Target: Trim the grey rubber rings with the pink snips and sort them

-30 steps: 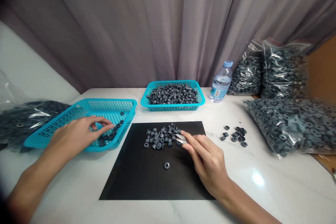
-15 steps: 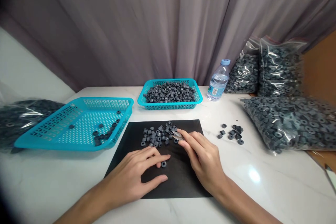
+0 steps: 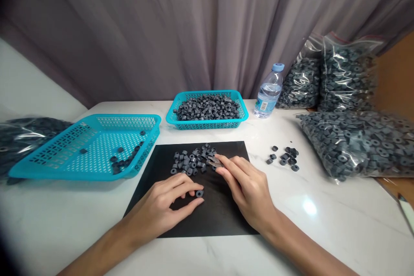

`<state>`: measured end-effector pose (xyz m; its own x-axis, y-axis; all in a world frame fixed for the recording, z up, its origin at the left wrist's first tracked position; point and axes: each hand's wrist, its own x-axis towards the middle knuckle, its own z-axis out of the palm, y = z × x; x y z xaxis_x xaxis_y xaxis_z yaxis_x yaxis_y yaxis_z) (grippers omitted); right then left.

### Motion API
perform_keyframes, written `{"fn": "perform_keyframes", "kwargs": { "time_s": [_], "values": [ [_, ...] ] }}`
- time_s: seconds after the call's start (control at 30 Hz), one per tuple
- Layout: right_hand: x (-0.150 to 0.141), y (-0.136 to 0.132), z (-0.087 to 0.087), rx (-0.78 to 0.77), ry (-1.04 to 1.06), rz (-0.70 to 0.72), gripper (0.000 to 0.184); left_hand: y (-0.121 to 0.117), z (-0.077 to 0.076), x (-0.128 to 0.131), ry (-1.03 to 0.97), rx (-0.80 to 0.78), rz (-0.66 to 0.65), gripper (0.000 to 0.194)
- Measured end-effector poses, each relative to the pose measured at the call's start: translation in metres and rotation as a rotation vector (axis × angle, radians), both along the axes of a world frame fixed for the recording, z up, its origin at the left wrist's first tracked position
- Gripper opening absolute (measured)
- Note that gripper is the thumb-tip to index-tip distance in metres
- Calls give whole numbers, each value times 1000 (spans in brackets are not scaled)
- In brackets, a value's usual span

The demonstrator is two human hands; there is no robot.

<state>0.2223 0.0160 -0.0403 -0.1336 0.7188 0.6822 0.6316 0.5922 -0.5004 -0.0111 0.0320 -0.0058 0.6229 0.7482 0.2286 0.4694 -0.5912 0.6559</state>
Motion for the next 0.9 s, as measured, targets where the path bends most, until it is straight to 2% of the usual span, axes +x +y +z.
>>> {"fn": "perform_keyframes", "kwargs": {
  "time_s": [0.13, 0.23, 0.43, 0.5, 0.77, 0.9],
  "values": [
    [1, 0, -2, -11, 6, 2, 28, -1, -3, 1, -5, -8, 11, 18],
    [2, 0, -3, -30, 3, -2, 27, -1, -5, 3, -55, -128, 57, 17],
    [1, 0, -1, -18, 1, 0, 26, 1, -2, 8, -286, -711, 83, 20],
    [0, 0, 0, -15, 6, 3, 26, 1, 0, 10, -378, -836, 76, 24],
    [1, -1, 0, -51, 16, 38, 27, -2, 4, 15, -515, -1104, 34, 18],
    [1, 0, 0, -40, 10, 44, 26, 0, 4, 16, -523, -1149, 55, 23]
  ]
}}
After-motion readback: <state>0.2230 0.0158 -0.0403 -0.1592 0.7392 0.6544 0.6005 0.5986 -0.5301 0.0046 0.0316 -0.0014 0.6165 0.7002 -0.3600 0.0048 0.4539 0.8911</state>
